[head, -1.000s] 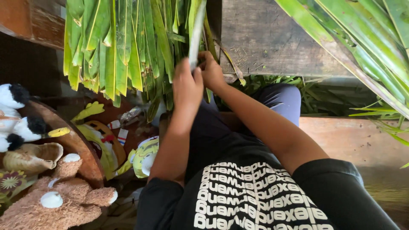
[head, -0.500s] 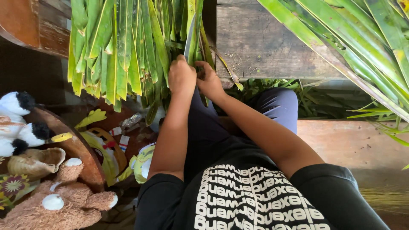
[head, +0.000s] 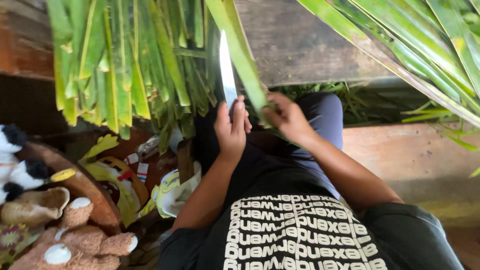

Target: Stripping the leafy part from palm frond midribs using a knife

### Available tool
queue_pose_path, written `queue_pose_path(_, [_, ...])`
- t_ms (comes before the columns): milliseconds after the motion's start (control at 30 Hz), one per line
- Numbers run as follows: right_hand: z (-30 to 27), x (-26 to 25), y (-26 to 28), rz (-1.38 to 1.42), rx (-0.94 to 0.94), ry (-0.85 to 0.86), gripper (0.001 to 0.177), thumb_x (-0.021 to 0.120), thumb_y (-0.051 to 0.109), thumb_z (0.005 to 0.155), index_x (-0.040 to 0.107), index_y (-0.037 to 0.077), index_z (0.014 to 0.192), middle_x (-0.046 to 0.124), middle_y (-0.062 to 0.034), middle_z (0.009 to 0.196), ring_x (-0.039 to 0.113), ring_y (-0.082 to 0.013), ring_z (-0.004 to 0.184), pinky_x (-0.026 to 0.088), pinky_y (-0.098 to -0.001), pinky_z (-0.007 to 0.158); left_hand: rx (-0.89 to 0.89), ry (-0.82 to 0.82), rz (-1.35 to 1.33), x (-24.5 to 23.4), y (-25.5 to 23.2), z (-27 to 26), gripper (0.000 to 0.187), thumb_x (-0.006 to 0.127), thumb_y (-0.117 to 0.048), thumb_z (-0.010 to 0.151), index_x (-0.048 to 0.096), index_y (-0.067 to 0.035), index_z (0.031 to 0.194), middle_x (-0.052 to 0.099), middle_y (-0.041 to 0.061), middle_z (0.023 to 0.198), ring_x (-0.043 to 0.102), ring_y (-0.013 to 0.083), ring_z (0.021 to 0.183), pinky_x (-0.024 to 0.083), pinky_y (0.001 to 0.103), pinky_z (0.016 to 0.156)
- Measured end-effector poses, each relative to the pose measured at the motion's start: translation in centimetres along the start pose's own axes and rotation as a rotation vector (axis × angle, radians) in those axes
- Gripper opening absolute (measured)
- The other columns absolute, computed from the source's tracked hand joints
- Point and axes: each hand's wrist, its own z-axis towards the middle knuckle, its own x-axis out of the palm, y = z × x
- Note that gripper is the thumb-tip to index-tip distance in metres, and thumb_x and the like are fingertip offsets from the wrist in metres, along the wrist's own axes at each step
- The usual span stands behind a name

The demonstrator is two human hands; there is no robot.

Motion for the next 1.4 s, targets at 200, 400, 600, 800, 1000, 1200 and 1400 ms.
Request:
queue_pose_path(200, [-2.9,-4.5,-6.2,0.394,0.256,-0.149,0.023,0.054,0.001,0.097,0.056,-0.008,0.118,0.067,-0.0234,0.077,0.066,-0.0214,0.051,0.056,-0.0281,0.039,-0.145,0.267,-0.095,2.1,5.6,-3.3,0.028,0.043,-0.020,0.105,0.062,0.002,0.105,0.064,0.012,0.072,0.060,0.0162,0.047,0.051,0.026,0.038])
queue_pose_path(400, [-4.1,-3.8,-8.0,0.369,0.372,-0.238,0.024,0.054,0.009,0.100,0.059,-0.004,0.119,0.062,-0.0180,0.065,0.055,-0.0138,0.039,0.044,-0.0244,0.027,-0.444,0.483,-0.103,3.4,8.7,-4.3,0.029,0.045,-0.024,0.104,0.052,0.000,0.119,0.061,0.014,0.063,0.057,0.0161,0.042,0.049,0.025,0.031])
queue_pose_path(600, [-4.3,-3.7,-8.3,0.296,0.432,-0.292,0.018,0.053,0.012,0.101,0.065,0.000,0.093,0.054,-0.0096,0.055,0.044,-0.0057,0.040,0.033,-0.0188,0.032,-0.599,0.610,-0.305,3.5,9.2,-3.9,0.051,0.049,-0.021,0.102,0.031,-0.001,0.145,0.066,0.023,0.067,0.067,0.0259,0.047,0.055,0.029,0.034])
queue_pose_path(800, [-3.9,-3.6,-5.2,0.316,0.369,-0.305,0.015,0.053,0.007,0.099,0.064,0.001,0.090,0.056,-0.0104,0.059,0.048,-0.0077,0.043,0.037,-0.0208,0.038,-0.629,0.685,-0.530,4.2,7.2,-2.7,0.061,0.052,-0.017,0.101,0.020,-0.005,0.152,0.065,0.024,0.068,0.063,0.0259,0.044,0.049,0.027,0.029])
queue_pose_path(1000, [-3.2,-4.2,-2.0,0.389,0.313,-0.297,0.019,0.049,0.002,0.099,0.059,0.001,0.083,0.048,-0.0070,0.053,0.041,-0.0055,0.041,0.029,-0.0169,0.039,-0.620,0.716,-0.552,4.3,5.9,-1.8,0.055,0.053,-0.009,0.101,0.032,-0.013,0.151,0.060,0.026,0.059,0.052,0.0269,0.031,0.042,0.029,0.022])
queue_pose_path(1200, [-3.4,-5.1,-2.0,0.682,0.336,-0.307,0.010,0.054,0.003,0.095,0.058,0.001,0.087,0.042,-0.0054,0.053,0.031,-0.0027,0.037,0.026,-0.0164,0.034,-0.643,0.754,-0.579,3.8,4.6,-1.3,0.052,0.054,-0.006,0.100,0.040,-0.016,0.149,0.055,0.025,0.054,0.047,0.0250,0.028,0.040,0.030,0.021])
queue_pose_path(1400, [-3.6,-5.7,-3.0,0.918,0.409,-0.269,0.009,0.058,0.005,0.093,0.057,-0.004,0.094,0.039,-0.0040,0.054,0.028,-0.0011,0.038,0.026,-0.0158,0.032,-0.707,0.780,-0.619,3.4,3.5,-0.7,0.053,0.055,-0.002,0.099,0.040,-0.016,0.148,0.051,0.021,0.052,0.044,0.0224,0.028,0.039,0.031,0.021])
